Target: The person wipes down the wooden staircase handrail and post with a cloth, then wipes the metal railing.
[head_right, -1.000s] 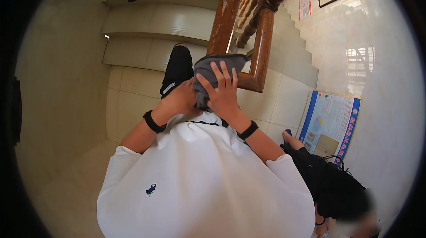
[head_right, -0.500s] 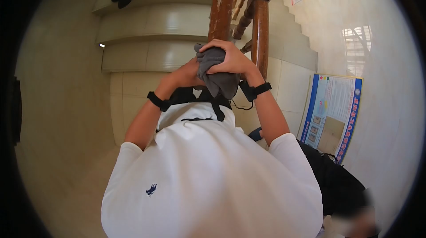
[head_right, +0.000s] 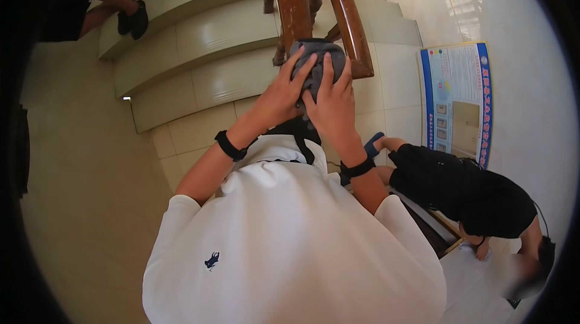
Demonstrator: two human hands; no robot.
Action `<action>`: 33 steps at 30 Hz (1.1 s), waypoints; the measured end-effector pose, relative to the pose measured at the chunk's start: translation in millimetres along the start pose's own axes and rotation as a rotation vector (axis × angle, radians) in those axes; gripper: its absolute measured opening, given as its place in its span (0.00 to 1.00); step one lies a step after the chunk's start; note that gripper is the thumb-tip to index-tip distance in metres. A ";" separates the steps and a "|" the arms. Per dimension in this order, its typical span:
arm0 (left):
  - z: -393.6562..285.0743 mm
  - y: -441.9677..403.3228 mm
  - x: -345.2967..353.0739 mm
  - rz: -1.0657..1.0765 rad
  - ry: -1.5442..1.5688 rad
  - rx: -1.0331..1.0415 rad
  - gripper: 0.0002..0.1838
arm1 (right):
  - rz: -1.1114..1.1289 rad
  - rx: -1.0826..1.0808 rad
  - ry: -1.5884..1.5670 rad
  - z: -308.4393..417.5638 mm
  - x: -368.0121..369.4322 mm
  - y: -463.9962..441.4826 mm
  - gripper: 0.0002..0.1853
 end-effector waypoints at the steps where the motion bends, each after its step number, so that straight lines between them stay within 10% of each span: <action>1: 3.0 -5.3 -4.8 -0.070 -0.017 0.011 0.56 | -0.036 -0.011 -0.011 0.5 -1.2 -4.0 0.47; 9: 91.0 -53.8 -4.9 0.381 0.314 -0.033 0.55 | 0.049 -0.007 -0.268 -20.3 -12.6 -84.0 0.26; 17: 86.9 -39.9 13.8 0.056 0.308 0.070 0.53 | -0.006 0.121 -0.913 -79.1 14.4 -102.9 0.22; 26: 59.0 -4.4 41.8 -0.352 0.106 -0.041 0.35 | -0.362 0.223 0.489 50.9 7.0 -25.8 0.27; 33: 67.6 -9.3 40.5 -0.152 0.030 -0.056 0.39 | -0.153 0.043 0.058 12.2 -9.3 -54.6 0.21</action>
Point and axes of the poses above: each hand's wrist, its own y-axis away from the middle knuckle, its own x-axis out of the palm, z = x × y, the point moved 6 cm from there along -y, towards the middle knuckle, and after that the axes turned 11 degrees about z, right-handed, at the moved point
